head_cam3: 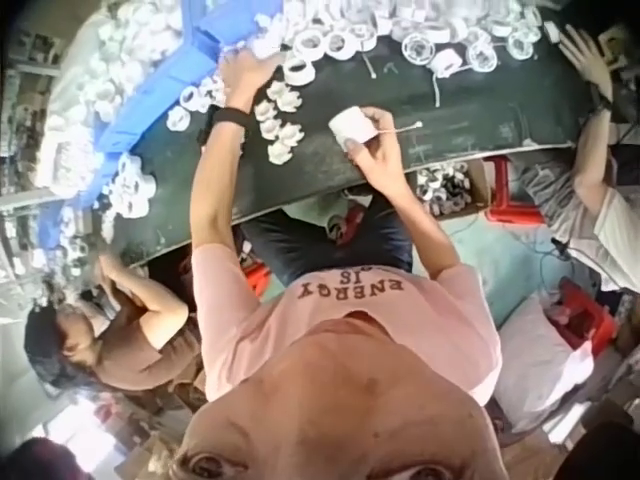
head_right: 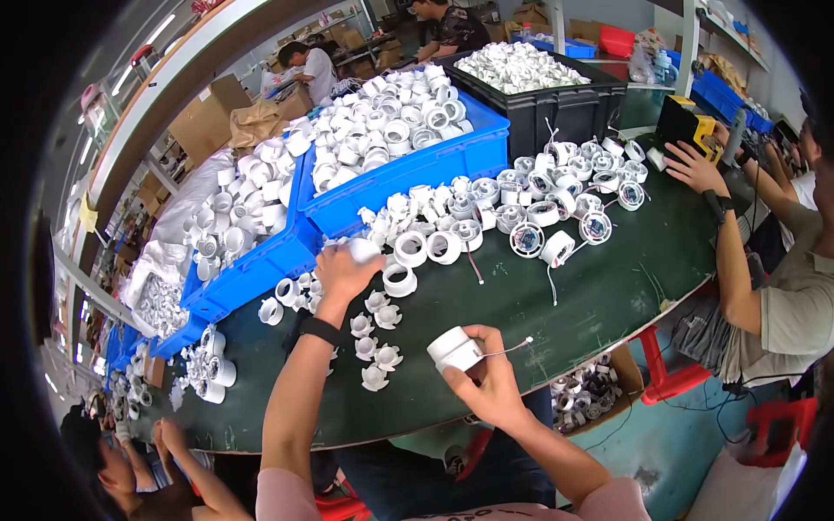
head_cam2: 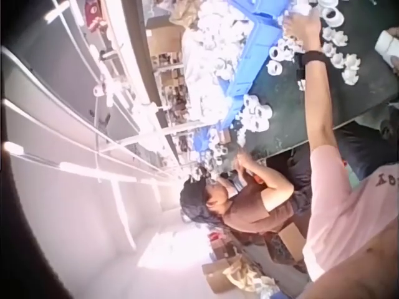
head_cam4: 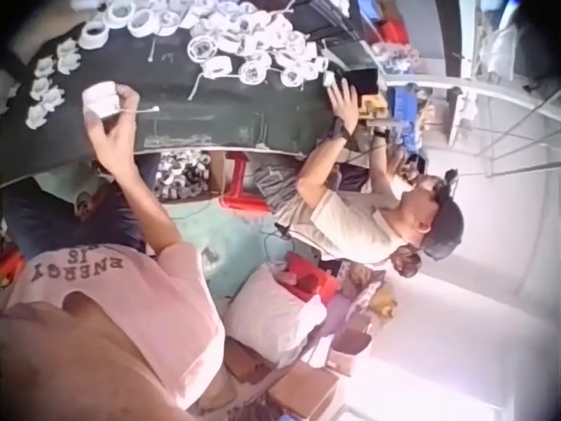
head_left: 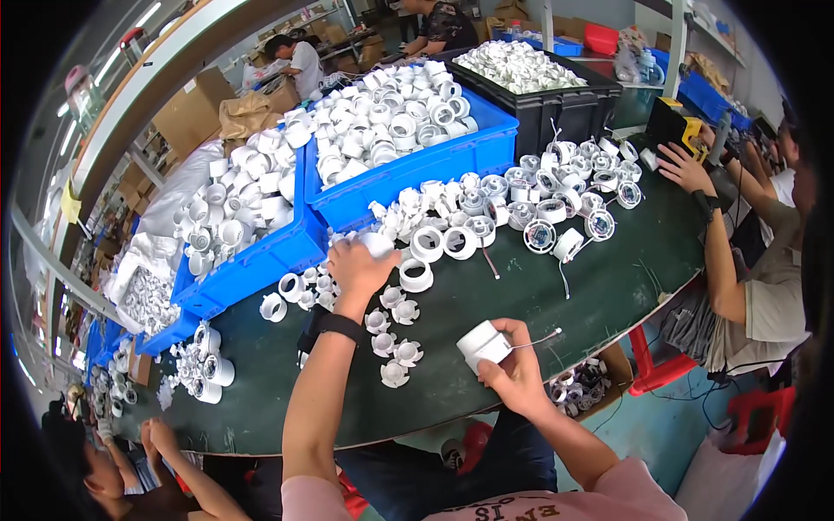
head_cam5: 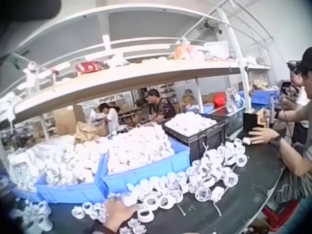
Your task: Manually assembling plastic housings and wiring for security cameras at a production line workbench.
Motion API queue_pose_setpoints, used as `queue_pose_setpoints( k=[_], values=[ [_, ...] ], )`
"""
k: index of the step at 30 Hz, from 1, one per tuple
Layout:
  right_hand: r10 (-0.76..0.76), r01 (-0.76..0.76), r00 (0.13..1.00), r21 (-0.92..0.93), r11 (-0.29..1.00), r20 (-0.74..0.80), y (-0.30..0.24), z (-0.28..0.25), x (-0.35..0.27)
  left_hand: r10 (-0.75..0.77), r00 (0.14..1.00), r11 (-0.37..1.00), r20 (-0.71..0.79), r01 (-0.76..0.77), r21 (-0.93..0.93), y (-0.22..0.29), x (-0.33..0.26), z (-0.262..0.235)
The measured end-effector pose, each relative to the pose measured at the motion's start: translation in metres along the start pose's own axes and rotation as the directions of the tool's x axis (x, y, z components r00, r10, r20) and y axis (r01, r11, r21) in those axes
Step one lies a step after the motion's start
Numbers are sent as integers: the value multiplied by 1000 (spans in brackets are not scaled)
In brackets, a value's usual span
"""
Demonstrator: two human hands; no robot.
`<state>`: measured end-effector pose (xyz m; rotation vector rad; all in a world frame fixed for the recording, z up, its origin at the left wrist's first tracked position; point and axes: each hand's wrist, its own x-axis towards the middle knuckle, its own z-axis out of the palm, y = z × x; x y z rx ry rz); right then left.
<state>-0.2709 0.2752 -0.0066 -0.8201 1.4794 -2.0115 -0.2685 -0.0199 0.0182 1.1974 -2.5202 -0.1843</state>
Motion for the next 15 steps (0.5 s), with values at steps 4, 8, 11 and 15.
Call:
queue_pose_setpoints(
  k=[4,8,11,15],
  values=[
    [-34,34,998,-3,999,58,2,6,6,132,952,987,-276,-153,-56,-19,-2,12],
    [10,-10,1000,70,998,-6,2,-4,3,250,872,784,-420,-437,-441,1,-37,-29],
    [9,-15,999,136,991,49,-16,3,2,426,886,647,-185,-441,-622,5,-103,-77],
    [-74,53,970,93,994,231,-50,24,-1,579,808,655,-113,-543,-526,-1,-175,-119]
  ],
)
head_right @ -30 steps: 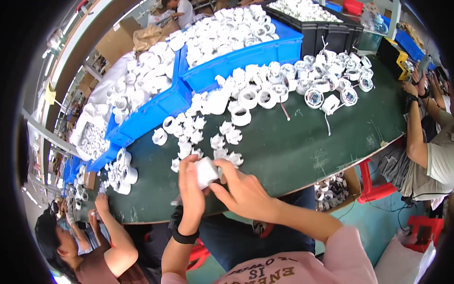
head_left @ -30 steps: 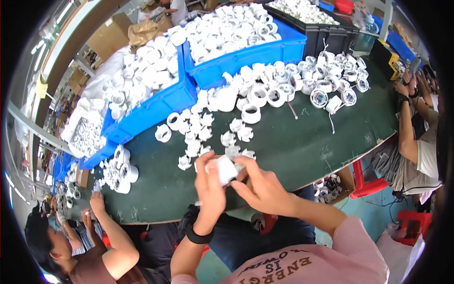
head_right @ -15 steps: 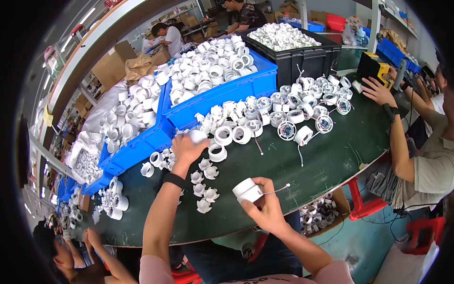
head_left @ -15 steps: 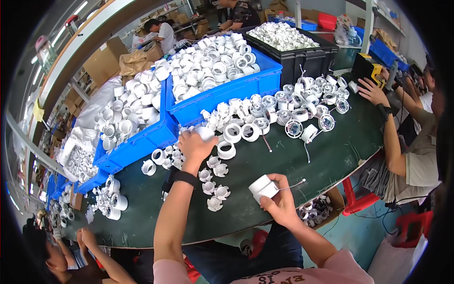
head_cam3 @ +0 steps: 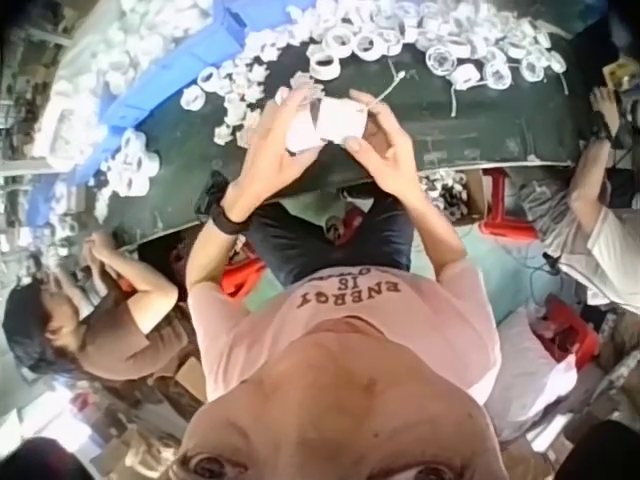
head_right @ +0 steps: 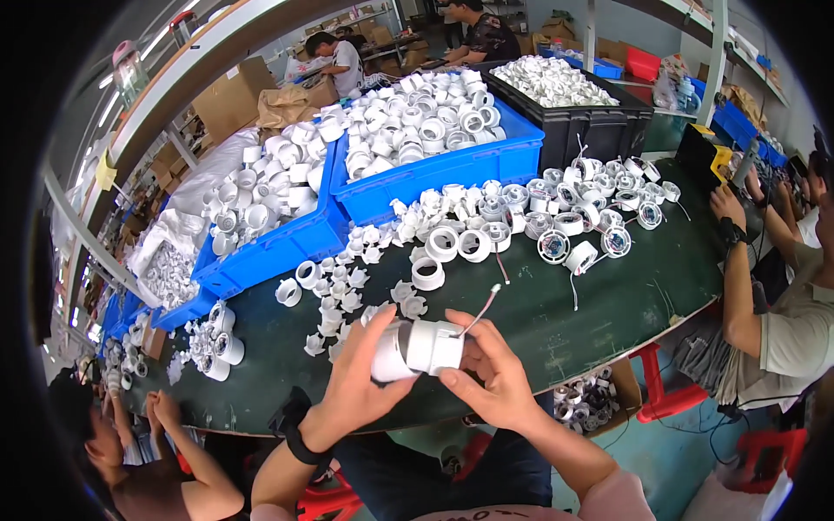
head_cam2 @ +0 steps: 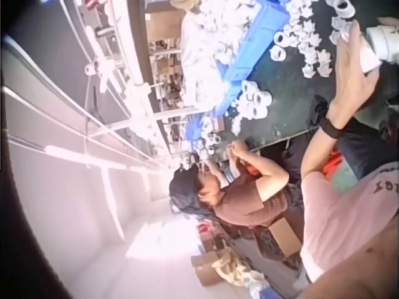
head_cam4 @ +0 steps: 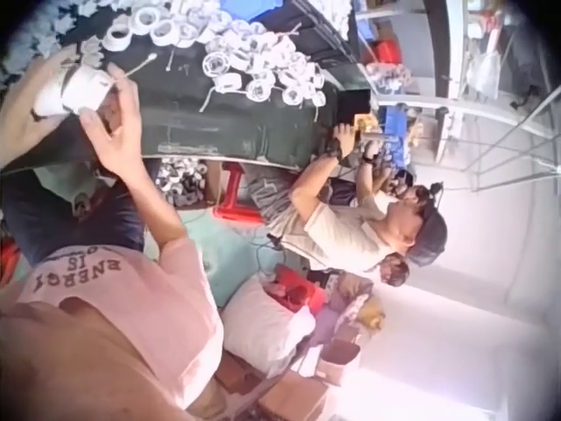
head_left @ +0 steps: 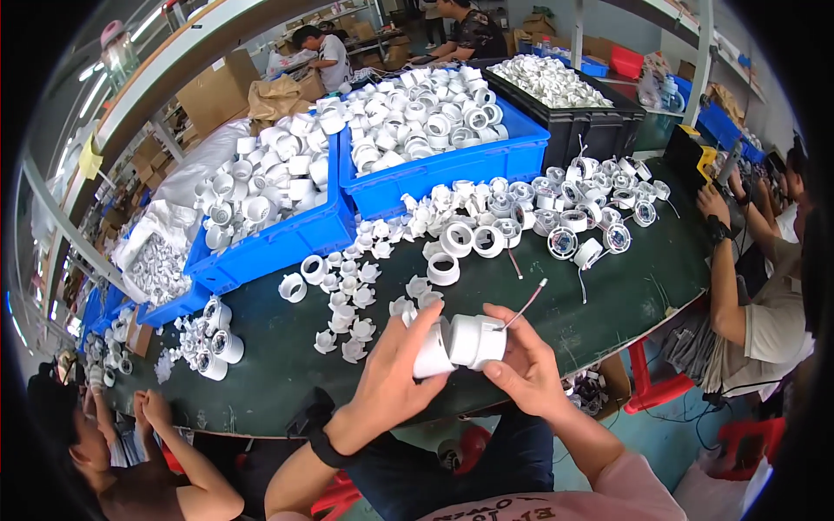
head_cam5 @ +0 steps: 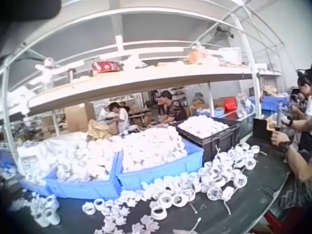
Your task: Manually assembling plastic housings and wiring for security cameras at a production line workbench.
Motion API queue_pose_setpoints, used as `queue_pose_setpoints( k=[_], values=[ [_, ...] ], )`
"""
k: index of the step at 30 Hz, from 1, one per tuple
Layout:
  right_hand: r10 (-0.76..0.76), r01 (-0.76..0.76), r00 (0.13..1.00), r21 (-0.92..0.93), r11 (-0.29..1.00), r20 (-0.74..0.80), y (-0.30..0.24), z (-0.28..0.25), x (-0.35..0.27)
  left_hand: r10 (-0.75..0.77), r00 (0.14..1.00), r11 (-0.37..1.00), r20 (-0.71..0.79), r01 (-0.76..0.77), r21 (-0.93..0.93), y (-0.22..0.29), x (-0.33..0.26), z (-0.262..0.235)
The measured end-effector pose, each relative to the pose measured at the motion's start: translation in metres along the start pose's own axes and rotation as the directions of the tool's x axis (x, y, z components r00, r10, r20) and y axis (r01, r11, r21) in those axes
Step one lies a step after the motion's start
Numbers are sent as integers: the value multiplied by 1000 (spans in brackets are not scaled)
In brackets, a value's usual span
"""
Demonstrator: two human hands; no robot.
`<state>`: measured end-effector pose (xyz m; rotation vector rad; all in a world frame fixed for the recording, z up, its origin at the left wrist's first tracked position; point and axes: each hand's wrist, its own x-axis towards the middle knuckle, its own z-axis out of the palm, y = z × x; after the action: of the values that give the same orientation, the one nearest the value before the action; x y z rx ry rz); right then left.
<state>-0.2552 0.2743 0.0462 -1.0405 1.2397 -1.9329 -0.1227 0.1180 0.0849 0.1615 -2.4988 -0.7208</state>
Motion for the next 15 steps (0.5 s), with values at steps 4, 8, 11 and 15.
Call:
queue_pose_setpoints(
  k=[4,8,11,15],
  values=[
    [75,-9,950,-212,977,304,-9,21,9,-111,986,863,-126,33,-504,15,-45,-3],
    [-7,150,908,-310,939,419,-1,50,11,-568,796,547,-207,178,-818,13,-66,3],
    [-53,218,885,-310,925,462,11,68,12,-517,749,648,-414,26,-761,12,-77,7],
    [-77,254,883,-334,908,463,22,83,4,-483,724,721,-493,9,-693,5,-94,7]
  ],
)
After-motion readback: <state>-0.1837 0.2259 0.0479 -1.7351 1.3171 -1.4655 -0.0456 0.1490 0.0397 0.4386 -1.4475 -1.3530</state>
